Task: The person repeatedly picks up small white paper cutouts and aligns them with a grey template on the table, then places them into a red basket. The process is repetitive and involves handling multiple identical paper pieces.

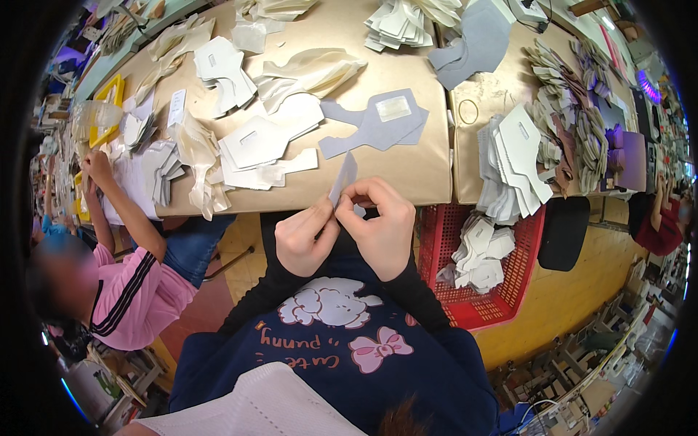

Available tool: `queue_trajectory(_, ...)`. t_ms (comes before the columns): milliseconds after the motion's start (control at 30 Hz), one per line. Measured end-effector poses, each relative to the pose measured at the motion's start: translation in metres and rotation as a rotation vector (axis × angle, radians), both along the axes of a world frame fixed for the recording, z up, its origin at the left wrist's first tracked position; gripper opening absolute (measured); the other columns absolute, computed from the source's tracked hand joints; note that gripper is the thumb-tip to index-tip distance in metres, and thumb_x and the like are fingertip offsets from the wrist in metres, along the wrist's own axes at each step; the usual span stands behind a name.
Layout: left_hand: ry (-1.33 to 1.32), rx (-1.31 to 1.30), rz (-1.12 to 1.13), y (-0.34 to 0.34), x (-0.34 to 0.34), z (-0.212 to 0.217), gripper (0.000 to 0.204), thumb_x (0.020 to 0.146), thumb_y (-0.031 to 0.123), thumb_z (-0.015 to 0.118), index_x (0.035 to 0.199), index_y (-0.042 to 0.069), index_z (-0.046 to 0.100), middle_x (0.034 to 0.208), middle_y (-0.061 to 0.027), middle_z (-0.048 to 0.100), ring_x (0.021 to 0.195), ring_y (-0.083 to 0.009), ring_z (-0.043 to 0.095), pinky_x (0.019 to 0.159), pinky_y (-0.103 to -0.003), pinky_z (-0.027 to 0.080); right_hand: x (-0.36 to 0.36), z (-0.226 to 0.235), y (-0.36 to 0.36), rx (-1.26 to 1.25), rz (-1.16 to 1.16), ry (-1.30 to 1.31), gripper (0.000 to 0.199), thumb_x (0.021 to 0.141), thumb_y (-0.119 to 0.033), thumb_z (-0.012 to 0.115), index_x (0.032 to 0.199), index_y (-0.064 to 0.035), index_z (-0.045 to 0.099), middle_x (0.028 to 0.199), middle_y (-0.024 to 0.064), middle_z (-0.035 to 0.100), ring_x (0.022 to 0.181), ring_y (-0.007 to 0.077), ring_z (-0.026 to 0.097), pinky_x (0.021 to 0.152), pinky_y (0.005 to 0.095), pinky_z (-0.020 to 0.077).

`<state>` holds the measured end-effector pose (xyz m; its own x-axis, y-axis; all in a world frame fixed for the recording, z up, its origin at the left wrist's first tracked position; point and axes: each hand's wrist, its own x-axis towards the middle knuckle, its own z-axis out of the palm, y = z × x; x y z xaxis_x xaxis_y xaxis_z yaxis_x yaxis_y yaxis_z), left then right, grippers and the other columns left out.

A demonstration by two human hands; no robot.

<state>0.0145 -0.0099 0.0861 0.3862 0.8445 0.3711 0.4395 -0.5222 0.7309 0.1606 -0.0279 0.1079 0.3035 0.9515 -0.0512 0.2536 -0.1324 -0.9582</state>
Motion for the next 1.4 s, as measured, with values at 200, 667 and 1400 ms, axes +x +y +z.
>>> queue_trajectory(200, 0.004, -0.028, 0.002, 0.002, -0.004, -0.001, 0.044, 0.078, -0.008, 0.067, 0.121, -0.01, 0.066, 0.111, -0.0227, 0.072, 0.073, -0.0253, 0.073, 0.062, -0.031, 0.057, 0.003, 0.0, 0.0, 0.044, 0.022, 0.073, 0.006, 0.084, 0.003, 0.07, 0.09, 0.005, 0.071, 0.087, 0.0099, 0.072, 0.075, 0.0167, 0.07, 0.071, 0.0275, 0.0553)
queue_trajectory(667, -0.479, -0.689, 0.04, -0.001, -0.005, 0.003, 0.021, 0.091, -0.001, 0.07, 0.11, -0.011, 0.069, 0.091, -0.0105, 0.074, 0.072, -0.0113, 0.068, 0.066, -0.026, 0.054, -0.003, -0.008, 0.002, 0.051, 0.018, 0.111, 0.005, 0.083, 0.004, 0.069, 0.088, 0.0042, 0.066, 0.085, 0.0081, 0.067, 0.072, 0.0143, 0.066, 0.068, 0.0266, 0.0525)
queue_trajectory(1400, -1.183, -0.531, 0.485, 0.028, -0.04, 0.003, 0.007, 0.097, 0.005, 0.068, 0.097, -0.002, 0.071, 0.091, -0.0066, 0.074, 0.074, -0.0098, 0.066, 0.068, -0.025, 0.053, 0.017, -0.031, -0.014, -0.035, -0.124, 0.351, 0.011, 0.09, 0.0, 0.073, 0.089, 0.0013, 0.062, 0.082, 0.0007, 0.061, 0.073, 0.0082, 0.057, 0.069, 0.0227, 0.0461)
